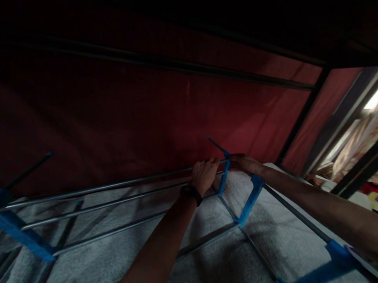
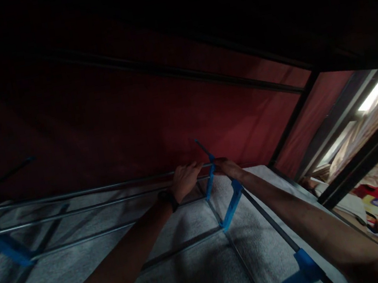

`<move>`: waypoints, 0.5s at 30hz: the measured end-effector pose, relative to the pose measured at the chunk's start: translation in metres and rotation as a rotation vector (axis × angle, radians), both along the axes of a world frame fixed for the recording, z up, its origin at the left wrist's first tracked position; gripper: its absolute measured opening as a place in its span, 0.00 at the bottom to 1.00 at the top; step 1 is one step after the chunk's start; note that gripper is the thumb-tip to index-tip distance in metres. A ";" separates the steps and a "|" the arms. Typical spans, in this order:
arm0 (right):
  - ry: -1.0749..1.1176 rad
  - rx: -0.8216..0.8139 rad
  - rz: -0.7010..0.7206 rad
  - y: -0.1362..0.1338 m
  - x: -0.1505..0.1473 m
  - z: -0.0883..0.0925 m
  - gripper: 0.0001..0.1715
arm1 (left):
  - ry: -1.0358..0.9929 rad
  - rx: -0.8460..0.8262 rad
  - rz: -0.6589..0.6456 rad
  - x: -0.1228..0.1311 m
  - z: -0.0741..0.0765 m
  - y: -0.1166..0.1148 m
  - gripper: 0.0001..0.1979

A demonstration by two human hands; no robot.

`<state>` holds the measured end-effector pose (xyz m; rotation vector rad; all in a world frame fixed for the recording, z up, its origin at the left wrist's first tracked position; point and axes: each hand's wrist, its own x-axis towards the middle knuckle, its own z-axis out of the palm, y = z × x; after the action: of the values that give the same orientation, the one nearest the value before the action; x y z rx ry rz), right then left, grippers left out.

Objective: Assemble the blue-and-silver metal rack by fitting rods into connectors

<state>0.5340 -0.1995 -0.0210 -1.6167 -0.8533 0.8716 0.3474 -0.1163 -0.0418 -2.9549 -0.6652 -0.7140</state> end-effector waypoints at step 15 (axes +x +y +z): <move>-0.063 -0.020 -0.008 0.011 0.006 -0.007 0.08 | -0.003 -0.005 0.005 0.002 0.005 -0.001 0.24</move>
<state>0.5398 -0.1889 -0.0281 -1.6714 -0.8841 0.8295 0.3493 -0.1176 -0.0364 -2.9560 -0.6750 -0.7171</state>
